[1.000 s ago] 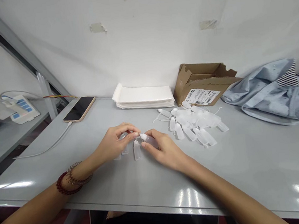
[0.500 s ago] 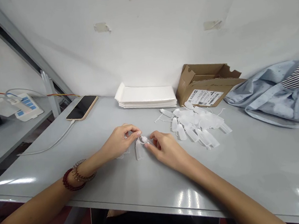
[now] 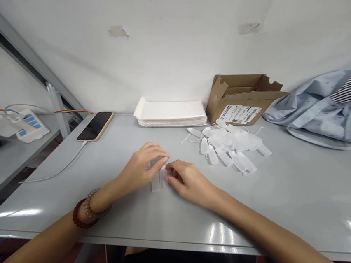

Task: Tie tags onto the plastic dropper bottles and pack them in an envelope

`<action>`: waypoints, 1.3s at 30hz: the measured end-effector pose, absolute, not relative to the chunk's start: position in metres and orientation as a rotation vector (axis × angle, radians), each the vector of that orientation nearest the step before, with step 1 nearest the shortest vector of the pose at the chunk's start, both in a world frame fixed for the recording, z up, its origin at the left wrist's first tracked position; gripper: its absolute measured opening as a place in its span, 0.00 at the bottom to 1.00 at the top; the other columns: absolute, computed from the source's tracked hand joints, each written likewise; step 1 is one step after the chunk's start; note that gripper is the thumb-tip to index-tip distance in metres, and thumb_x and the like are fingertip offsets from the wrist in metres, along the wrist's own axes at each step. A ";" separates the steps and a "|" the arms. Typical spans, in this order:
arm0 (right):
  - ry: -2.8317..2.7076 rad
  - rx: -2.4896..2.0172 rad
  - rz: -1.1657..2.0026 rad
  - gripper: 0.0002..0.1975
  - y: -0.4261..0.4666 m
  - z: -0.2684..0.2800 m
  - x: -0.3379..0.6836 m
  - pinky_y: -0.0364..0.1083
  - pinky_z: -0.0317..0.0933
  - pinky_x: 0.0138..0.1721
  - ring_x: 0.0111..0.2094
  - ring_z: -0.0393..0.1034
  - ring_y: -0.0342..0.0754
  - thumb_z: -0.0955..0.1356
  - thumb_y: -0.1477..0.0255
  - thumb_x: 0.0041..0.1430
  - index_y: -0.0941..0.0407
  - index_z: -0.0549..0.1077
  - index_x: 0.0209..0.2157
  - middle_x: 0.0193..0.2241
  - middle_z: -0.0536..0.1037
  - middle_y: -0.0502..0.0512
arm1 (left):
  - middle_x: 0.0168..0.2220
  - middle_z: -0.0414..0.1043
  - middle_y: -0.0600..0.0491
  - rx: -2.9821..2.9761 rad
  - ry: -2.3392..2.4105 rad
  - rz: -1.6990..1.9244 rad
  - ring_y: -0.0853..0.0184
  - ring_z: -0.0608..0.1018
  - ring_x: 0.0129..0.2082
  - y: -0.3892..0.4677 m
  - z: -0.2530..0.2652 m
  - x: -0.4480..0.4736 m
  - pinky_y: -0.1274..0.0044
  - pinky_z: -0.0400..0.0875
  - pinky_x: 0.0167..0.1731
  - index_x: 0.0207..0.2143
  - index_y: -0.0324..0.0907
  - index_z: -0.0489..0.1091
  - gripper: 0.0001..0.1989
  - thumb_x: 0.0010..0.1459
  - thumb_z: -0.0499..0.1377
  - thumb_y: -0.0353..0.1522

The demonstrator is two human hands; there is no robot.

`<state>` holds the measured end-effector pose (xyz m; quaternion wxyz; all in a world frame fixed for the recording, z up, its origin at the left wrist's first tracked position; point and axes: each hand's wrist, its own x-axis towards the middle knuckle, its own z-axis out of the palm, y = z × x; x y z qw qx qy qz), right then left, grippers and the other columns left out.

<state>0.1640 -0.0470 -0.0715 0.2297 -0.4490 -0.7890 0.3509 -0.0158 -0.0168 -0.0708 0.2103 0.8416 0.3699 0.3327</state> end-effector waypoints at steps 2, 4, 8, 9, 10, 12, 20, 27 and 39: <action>-2.196 -1.196 1.015 0.05 -0.047 -0.068 0.164 0.43 0.62 0.32 0.29 0.68 0.43 0.63 0.76 0.58 0.58 0.71 0.33 0.30 0.75 0.53 | 0.33 0.75 0.52 2.430 0.945 0.820 0.64 0.71 0.41 -0.018 -0.072 -0.015 0.71 0.66 0.43 0.30 0.39 0.71 0.10 0.61 0.52 0.28; -2.226 -1.162 1.058 0.08 -0.047 -0.065 0.167 0.42 0.61 0.30 0.28 0.67 0.42 0.62 0.76 0.59 0.58 0.71 0.29 0.27 0.75 0.51 | 0.31 0.74 0.51 2.473 0.935 0.729 0.64 0.71 0.40 -0.018 -0.073 -0.016 0.71 0.66 0.42 0.28 0.39 0.71 0.11 0.62 0.51 0.28; -2.183 -1.178 0.963 0.10 -0.038 -0.062 0.180 0.42 0.61 0.29 0.27 0.68 0.42 0.62 0.73 0.61 0.57 0.74 0.31 0.26 0.76 0.50 | 0.31 0.74 0.50 2.546 0.964 0.632 0.63 0.70 0.39 -0.018 -0.076 -0.017 0.70 0.66 0.41 0.30 0.38 0.72 0.10 0.62 0.52 0.29; -2.154 -1.198 0.864 0.10 -0.033 -0.063 0.184 0.42 0.61 0.29 0.27 0.69 0.43 0.62 0.72 0.61 0.56 0.74 0.32 0.26 0.76 0.51 | 0.31 0.74 0.50 2.561 0.962 0.614 0.63 0.70 0.40 -0.018 -0.076 -0.017 0.70 0.66 0.42 0.31 0.38 0.72 0.10 0.62 0.52 0.29; -2.133 -1.215 0.731 0.09 -0.028 -0.065 0.188 0.43 0.62 0.30 0.29 0.70 0.44 0.62 0.72 0.61 0.57 0.74 0.34 0.28 0.77 0.52 | 0.32 0.74 0.50 2.572 0.959 0.603 0.63 0.70 0.40 -0.018 -0.077 -0.017 0.69 0.65 0.42 0.32 0.38 0.72 0.10 0.62 0.52 0.29; -2.139 -1.247 0.353 0.10 -0.017 -0.071 0.195 0.46 0.64 0.34 0.34 0.71 0.48 0.61 0.72 0.62 0.58 0.73 0.35 0.32 0.77 0.57 | 0.32 0.75 0.51 2.581 0.960 0.596 0.62 0.70 0.41 -0.019 -0.078 -0.017 0.69 0.65 0.43 0.32 0.39 0.72 0.10 0.62 0.52 0.29; -2.400 -1.493 -0.680 0.15 0.019 -0.088 0.202 0.70 0.44 0.54 0.57 0.56 0.65 0.60 0.68 0.64 0.63 0.73 0.40 0.48 0.71 0.74 | 0.32 0.74 0.50 2.557 1.004 0.612 0.61 0.69 0.42 -0.019 -0.075 -0.016 0.69 0.65 0.43 0.32 0.40 0.72 0.12 0.63 0.51 0.31; -2.444 -1.580 -0.613 0.17 0.027 -0.097 0.206 0.73 0.41 0.53 0.56 0.56 0.64 0.58 0.66 0.65 0.60 0.74 0.36 0.40 0.76 0.68 | 0.31 0.74 0.50 2.562 0.995 0.643 0.61 0.69 0.44 -0.019 -0.077 -0.016 0.69 0.63 0.43 0.32 0.40 0.72 0.12 0.64 0.50 0.32; -2.348 -1.567 -0.405 0.12 0.016 -0.097 0.202 0.63 0.45 0.52 0.41 0.65 0.55 0.58 0.81 0.59 0.58 0.71 0.36 0.32 0.77 0.61 | 0.33 0.75 0.49 2.445 1.192 0.725 0.61 0.70 0.41 -0.015 -0.078 -0.018 0.67 0.66 0.42 0.32 0.39 0.72 0.10 0.62 0.51 0.29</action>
